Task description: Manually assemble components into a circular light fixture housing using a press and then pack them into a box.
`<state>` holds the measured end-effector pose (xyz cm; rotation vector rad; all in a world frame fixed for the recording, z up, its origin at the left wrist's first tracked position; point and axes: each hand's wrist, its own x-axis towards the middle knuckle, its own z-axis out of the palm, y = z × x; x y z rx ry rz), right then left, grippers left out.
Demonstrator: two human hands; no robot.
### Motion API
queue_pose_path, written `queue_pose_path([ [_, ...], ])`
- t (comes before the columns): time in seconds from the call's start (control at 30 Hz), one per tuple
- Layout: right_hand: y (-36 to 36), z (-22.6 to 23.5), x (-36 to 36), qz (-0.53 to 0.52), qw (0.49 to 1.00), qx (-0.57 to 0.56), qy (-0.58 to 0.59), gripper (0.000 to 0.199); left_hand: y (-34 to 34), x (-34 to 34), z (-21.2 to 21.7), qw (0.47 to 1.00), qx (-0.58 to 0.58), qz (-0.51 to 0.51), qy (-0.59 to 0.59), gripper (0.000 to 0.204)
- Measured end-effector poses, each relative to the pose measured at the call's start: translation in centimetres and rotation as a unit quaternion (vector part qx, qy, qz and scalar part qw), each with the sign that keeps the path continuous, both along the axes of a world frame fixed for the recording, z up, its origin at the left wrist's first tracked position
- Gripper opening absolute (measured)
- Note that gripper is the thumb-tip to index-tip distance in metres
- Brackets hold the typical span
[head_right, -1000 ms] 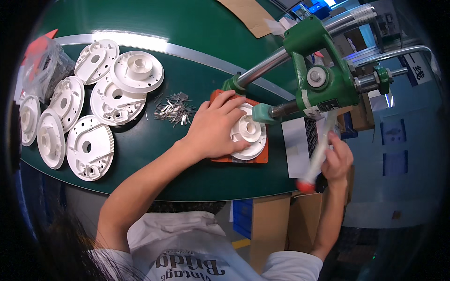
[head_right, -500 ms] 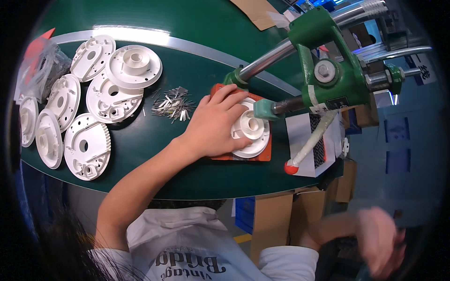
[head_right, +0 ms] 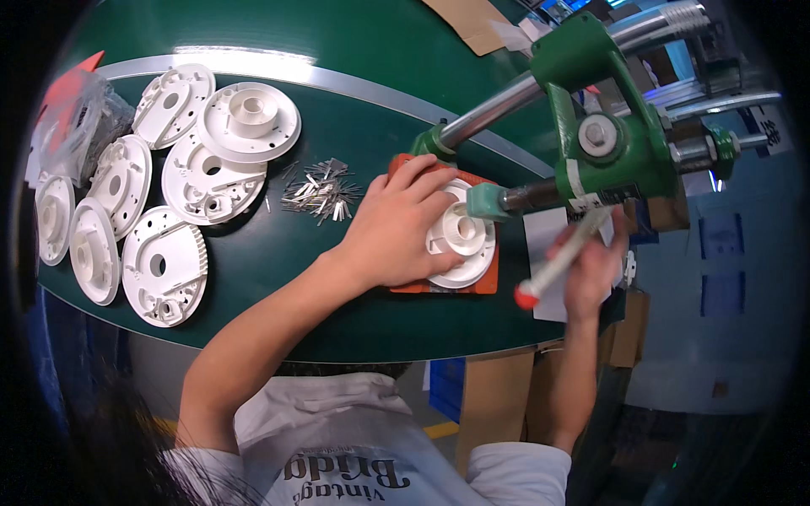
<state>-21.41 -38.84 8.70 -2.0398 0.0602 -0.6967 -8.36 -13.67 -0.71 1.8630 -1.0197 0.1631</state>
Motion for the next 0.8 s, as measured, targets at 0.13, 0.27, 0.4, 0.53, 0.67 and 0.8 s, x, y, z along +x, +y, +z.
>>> queue_pose_path([
  [0.13,-0.6,7.1,-3.2,0.122,0.973,0.191,-0.046,0.091,-0.1,0.0,0.8,1.0,0.01,-0.012,-0.001,0.054],
  [0.27,0.4,11.6,0.4,0.146,0.95,0.225,-0.158,0.07,0.0,0.4,1.1,1.0,0.007,-0.026,-0.009,0.059],
  [0.4,-0.9,12.1,7.7,0.045,0.98,0.052,-0.186,0.052,0.6,1.3,1.3,0.999,0.019,-0.036,-0.019,0.058],
  [0.53,-4.2,11.3,8.6,0.196,0.973,0.004,-0.122,0.067,-0.7,1.1,3.2,0.996,0.051,-0.058,-0.033,0.06],
  [0.67,-3.4,9.8,7.6,0.042,0.959,0.0,-0.282,0.037,-0.7,0.8,3.1,0.994,0.084,-0.072,-0.018,0.061],
  [0.8,-9.6,6.4,2.0,-0.083,0.982,-0.14,-0.099,0.013,-0.7,-0.1,3.8,0.99,0.123,-0.068,-0.026,0.06],
])
